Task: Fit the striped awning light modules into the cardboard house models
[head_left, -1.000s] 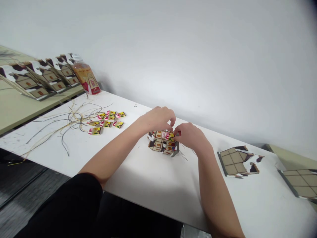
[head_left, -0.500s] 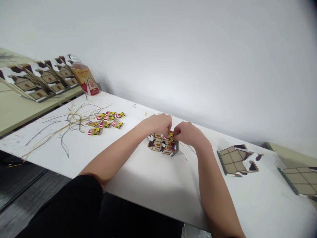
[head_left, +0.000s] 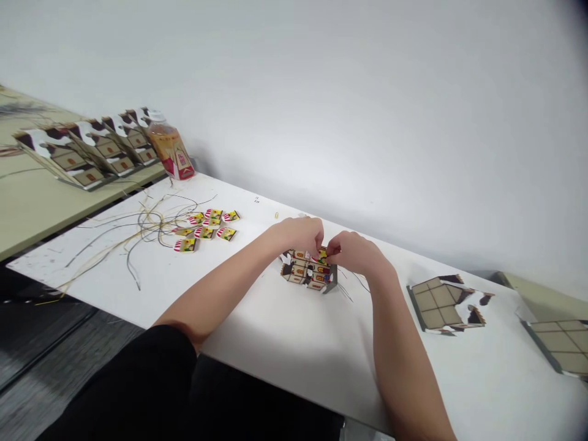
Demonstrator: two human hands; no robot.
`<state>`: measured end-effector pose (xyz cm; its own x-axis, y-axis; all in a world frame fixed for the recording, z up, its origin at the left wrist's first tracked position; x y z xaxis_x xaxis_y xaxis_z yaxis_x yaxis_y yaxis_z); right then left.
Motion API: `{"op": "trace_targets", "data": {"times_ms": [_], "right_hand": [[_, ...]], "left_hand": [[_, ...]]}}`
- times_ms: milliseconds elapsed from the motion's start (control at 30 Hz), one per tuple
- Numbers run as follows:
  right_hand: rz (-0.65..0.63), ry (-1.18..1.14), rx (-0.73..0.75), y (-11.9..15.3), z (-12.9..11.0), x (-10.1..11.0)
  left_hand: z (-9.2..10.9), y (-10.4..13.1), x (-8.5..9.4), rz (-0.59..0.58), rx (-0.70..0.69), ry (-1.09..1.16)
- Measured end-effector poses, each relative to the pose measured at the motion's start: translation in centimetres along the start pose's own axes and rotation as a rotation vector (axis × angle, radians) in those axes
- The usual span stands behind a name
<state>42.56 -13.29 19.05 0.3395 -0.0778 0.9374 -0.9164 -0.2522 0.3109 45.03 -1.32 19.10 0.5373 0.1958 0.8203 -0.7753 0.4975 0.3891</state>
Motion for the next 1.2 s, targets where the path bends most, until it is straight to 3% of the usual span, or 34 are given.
{"op": "trace_targets", "data": {"times_ms": [167, 333, 467, 667, 933, 1200], "right_hand": [[-0.006, -0.033, 0.017, 0.4, -0.1, 0.2], [0.058, 0.029, 0.108, 1.5, -1.0, 0.9], [0.072, 0.076, 0.179, 1.9, -2.1, 0.5], [-0.04, 0.213, 0.179, 1.1, -3.4, -1.7], [-0.006, 0.278, 0.18, 0.7, -3.7, -1.6], [0.114, 0.175, 0.206, 1.6, -2.5, 0.7]], "left_hand": [[-0.1, 0.3, 0.5, -0.054, -0.115, 0.022], [-1.2, 2.4, 2.5, -0.046, -0.108, -0.041], [-2.4, 4.1, 4.3, 0.074, 0.016, -0.044], [-2.8, 5.5, 4.6, 0.059, 0.223, -0.093], [-1.5, 6.2, 4.0, 0.031, 0.131, -0.103], [-1.5, 7.9, 5.3, 0.17, 0.021, -0.036]]}}
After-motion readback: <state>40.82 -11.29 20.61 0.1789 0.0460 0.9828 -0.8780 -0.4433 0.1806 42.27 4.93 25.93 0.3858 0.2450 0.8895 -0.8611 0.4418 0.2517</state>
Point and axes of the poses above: each hand's wrist, its own y-axis away from the middle knuckle, its own x-axis out of the back of the hand, z = x × y, the point moved 6 cm from there along -y, towards the middle knuckle, and after that the axes turned 4 degrees about y, right-handed, at the moved point
